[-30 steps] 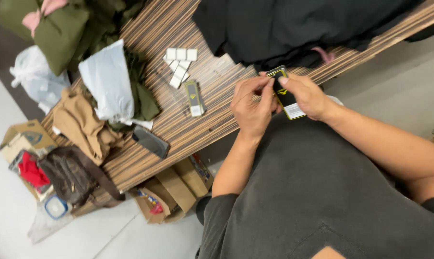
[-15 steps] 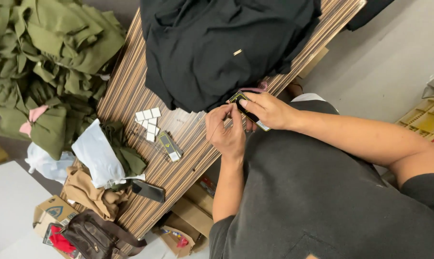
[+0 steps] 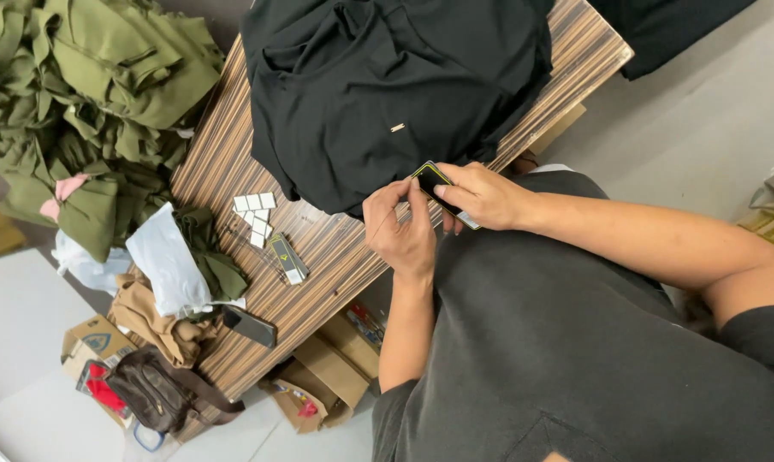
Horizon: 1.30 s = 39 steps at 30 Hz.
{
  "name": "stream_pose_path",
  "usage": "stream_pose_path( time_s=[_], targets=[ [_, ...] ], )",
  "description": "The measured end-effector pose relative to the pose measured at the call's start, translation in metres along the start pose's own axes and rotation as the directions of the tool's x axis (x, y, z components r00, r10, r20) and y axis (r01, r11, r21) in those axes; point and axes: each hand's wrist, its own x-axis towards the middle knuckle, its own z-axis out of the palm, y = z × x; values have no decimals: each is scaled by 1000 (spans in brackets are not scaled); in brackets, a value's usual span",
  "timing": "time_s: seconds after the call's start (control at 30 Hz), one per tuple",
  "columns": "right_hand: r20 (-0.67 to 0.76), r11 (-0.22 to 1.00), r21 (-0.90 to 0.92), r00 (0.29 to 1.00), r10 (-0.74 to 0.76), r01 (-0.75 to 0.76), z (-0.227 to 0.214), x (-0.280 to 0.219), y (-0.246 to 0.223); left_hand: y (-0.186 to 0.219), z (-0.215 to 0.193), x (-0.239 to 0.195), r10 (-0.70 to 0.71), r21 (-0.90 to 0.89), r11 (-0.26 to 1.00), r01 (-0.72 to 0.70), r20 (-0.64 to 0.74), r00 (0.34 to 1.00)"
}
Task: The person attaches price tags to black shirts on a table using a plastic fastener. They pick up a tag, align it with the shirt's collar, and secure it with a fastener before moving to the next shirt.
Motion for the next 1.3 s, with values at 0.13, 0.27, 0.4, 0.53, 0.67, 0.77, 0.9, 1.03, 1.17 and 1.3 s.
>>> stream_pose_path(
  time_s=[0.13, 0.27, 0.4, 0.53, 0.67, 0.77, 0.9, 1.03, 1.17, 1.3],
  targets=[
    [38, 999, 39, 999, -24, 23, -13, 7, 13, 11, 10, 1, -22, -11, 1000, 22, -22, 1000],
    [73, 993, 121, 997, 2, -11, -20, 4, 4, 12, 15, -3, -82, 8, 997, 83, -97, 992],
    [108, 984, 173, 994, 23, -41, -28, 6, 17, 12, 21, -6, -135, -21, 991, 134, -138, 981],
    [111, 965, 254, 993, 44, -71, -30, 8, 7, 8, 27, -9, -159, -53, 987, 152, -156, 975],
    [119, 956, 284, 992, 45, -78, -32, 14, 12, 8, 27, -9, -146, -28, 989, 144, -169, 975],
    [110, 941, 328, 993, 49, -83, -31, 15, -2, 11, 28, -5, -80, 0, 997, 81, -151, 985],
    [129, 979, 205, 991, -28, 1, -35, 15, -5, 9, 30, 0, -46, 27, 998, 52, -176, 983],
    [123, 996, 61, 990, -68, 61, -37, 15, -9, 11, 32, 5, -37, 34, 998, 44, -191, 981],
    [114, 994, 37, 988, -103, 99, -41, 20, -5, 10, 32, 9, -23, 47, 998, 32, -183, 983],
    [118, 991, -7, 985, -130, 131, -45, 26, 16, 8, 32, 10, -26, 54, 998, 38, -198, 980]
  ],
)
